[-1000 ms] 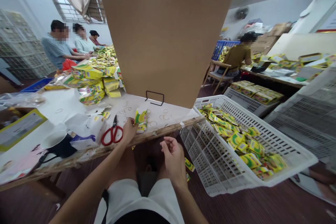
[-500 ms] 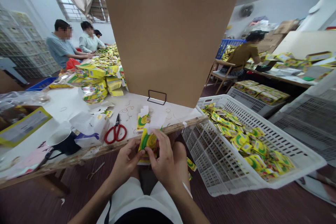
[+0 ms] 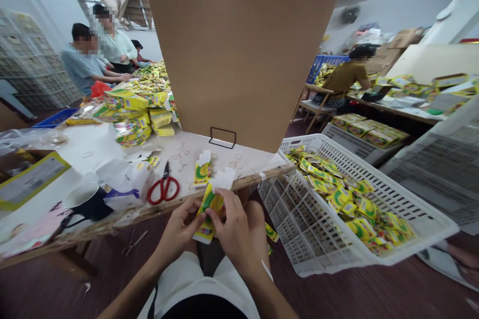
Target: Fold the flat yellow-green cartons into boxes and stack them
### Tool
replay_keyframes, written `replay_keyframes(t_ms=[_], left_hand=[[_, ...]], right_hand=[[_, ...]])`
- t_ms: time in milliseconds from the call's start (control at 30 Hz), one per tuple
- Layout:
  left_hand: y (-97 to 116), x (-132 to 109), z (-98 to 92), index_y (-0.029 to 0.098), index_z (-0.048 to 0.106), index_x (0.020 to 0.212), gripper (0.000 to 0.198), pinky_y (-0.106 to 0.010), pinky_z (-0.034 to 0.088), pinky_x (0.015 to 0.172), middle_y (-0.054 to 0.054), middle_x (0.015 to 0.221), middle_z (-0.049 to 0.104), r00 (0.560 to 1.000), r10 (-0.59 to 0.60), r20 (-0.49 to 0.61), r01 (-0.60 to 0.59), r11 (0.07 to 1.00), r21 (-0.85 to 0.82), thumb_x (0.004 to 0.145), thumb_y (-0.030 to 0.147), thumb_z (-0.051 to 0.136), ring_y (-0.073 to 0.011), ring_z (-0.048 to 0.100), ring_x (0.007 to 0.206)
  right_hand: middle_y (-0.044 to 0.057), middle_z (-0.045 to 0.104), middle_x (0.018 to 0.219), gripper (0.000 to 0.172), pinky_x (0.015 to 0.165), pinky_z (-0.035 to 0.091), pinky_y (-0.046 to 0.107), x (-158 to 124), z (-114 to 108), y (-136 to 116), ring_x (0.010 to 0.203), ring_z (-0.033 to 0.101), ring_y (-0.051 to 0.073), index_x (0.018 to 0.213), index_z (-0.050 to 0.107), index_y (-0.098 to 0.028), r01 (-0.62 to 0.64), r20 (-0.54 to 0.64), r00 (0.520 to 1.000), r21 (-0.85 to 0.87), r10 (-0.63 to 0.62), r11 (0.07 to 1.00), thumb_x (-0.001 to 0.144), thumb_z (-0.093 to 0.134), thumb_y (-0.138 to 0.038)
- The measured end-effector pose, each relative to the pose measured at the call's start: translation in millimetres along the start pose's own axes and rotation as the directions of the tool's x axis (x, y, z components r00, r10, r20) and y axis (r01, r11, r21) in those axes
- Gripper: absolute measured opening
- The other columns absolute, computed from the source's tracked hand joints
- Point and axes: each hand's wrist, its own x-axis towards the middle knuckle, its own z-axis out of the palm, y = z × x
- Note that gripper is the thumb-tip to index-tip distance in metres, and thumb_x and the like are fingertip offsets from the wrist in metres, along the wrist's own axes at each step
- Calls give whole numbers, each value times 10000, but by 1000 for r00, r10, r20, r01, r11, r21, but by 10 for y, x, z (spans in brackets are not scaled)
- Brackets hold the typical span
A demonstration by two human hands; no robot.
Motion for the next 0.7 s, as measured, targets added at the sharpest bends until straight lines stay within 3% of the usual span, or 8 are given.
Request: replay_keyframes(t_ms=[100, 167, 267, 367, 467, 600, 700], left_hand=[[-2, -9, 17, 172, 537, 783, 113, -215, 428, 618, -8, 741, 599, 999, 9, -32, -9, 1000, 19, 823, 268, 580, -140, 550, 684], [-3, -11, 26, 164, 553, 765, 151, -211, 419, 606, -3, 722, 592, 1000, -18, 6, 18, 1000, -20, 804, 298, 612, -133, 539, 668], [-19, 3, 29, 141, 624, 801, 273, -230, 431, 623, -17, 722, 614, 983, -136, 126, 159, 967, -199, 776, 412, 643, -142, 556, 672], [-49, 18, 42, 132, 672, 875, 421, -254, 457, 620, -33, 728, 653, 942, -274, 192, 329, 861, -388, 731, 527, 659, -159, 590, 666], [-68, 20, 80, 127, 687, 920, 449, -244, 468, 596, -37, 708, 678, 931, -290, 222, 362, 814, -455, 691, 512, 712, -144, 599, 616], [-70, 28, 135, 120, 677, 919, 433, -228, 475, 556, -45, 702, 705, 942, -307, 137, 331, 779, -532, 633, 424, 794, -140, 623, 572], [-62, 39, 162, 123, 668, 948, 471, -238, 488, 549, -58, 724, 724, 935, -347, 71, 325, 762, -560, 609, 417, 812, -172, 659, 596]], right_hand=[[60, 625, 998, 277, 795, 479, 346, -10, -2, 47, 898, 583, 215, 1076, 560, -213, -67, 30, 997, 52, 66, 996, 810, 616, -163], [43, 608, 939, 238, 737, 477, 320, -34, 2, 65, 820, 568, 193, 1036, 559, -215, -112, -5, 994, 121, 114, 986, 809, 614, -172], [15, 577, 868, 208, 644, 462, 273, -74, 14, 40, 721, 535, 157, 1013, 542, -222, -179, -17, 981, 286, 192, 941, 816, 608, -207], [-7, 542, 803, 177, 585, 443, 241, -96, 28, -18, 665, 513, 133, 963, 527, -218, -223, 9, 970, 429, 242, 875, 815, 618, -246], [-13, 521, 775, 144, 590, 445, 234, -111, 46, -46, 669, 511, 130, 939, 513, -219, -231, 2, 963, 513, 268, 827, 841, 598, -283], [-3, 515, 796, 169, 607, 452, 247, -136, 57, -47, 663, 492, 134, 1004, 527, -223, -181, -108, 961, 459, 256, 870, 856, 579, -286], [34, 567, 877, 168, 677, 488, 284, -132, 37, -65, 754, 543, 168, 1007, 560, -224, -111, -155, 973, 330, 170, 937, 846, 584, -263]])
